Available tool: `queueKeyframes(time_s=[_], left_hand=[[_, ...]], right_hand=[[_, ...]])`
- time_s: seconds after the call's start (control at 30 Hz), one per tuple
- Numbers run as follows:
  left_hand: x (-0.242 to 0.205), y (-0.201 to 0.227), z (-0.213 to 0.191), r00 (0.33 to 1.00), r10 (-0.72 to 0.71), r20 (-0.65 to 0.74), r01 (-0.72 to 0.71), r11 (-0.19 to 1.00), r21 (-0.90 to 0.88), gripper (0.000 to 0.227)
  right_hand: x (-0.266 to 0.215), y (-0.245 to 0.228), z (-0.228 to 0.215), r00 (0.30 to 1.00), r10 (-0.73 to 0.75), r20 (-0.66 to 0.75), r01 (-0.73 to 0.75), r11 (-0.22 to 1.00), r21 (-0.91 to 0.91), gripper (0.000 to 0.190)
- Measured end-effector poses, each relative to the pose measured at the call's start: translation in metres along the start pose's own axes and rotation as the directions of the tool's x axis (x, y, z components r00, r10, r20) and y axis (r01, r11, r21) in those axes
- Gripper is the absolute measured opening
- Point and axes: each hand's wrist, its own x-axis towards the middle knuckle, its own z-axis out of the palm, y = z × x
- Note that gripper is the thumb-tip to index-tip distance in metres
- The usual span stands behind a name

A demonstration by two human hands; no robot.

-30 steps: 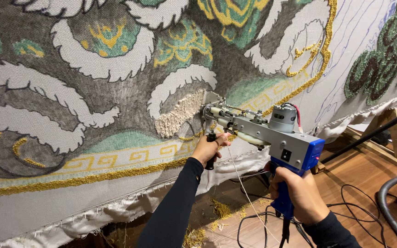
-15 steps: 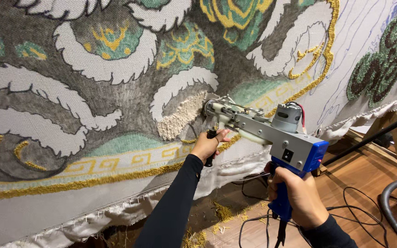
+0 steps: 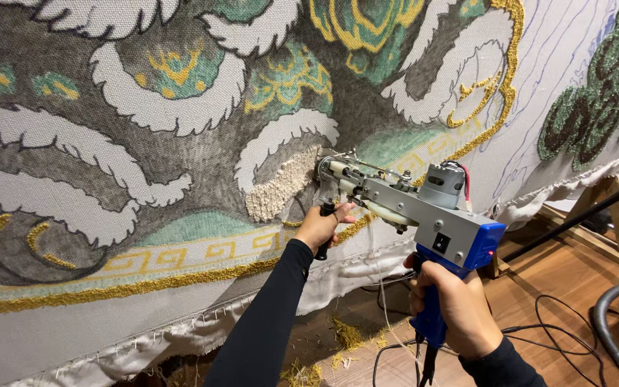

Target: The person tufts a carpet by using a tufting gun to inject yarn into a large fabric backing on a frame. They move the tool along the design, occasionally pulling back loose threads by hand.

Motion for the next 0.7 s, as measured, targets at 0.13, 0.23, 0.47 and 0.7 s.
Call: queueKeyframes(time_s=[0.13, 0.23, 0.47, 0.7], left_hand=[[0.004, -0.003, -0.002, 1.000, 0.006, 0.005, -0.005, 1.000, -0.004, 0.045], [0.010, -0.003, -0.005, 1.000, 0.005, -0.016, -0.004, 1.000, 0.024, 0.051], [0.015, 0.004, -0.006, 0.999, 0.036, -0.022, -0.035, 0.998, 0.053, 0.053], [0.015, 0.013, -0.005, 0.998, 0.063, -0.022, -0.061, 0.997, 0.055, 0.049]], right_hand=[[0.002, 0.002, -0.001, 0.999, -0.050, 0.017, 0.050, 0.999, -0.010, 0.016], [0.004, 0.001, 0.000, 0.998, -0.062, 0.022, 0.062, 0.998, 0.016, 0.016], [0.003, -0.008, 0.005, 0.997, -0.066, 0.034, 0.066, 0.998, -0.005, 0.019], [0.001, -0.017, 0.008, 0.999, -0.041, 0.016, 0.041, 0.999, 0.002, 0.019]])
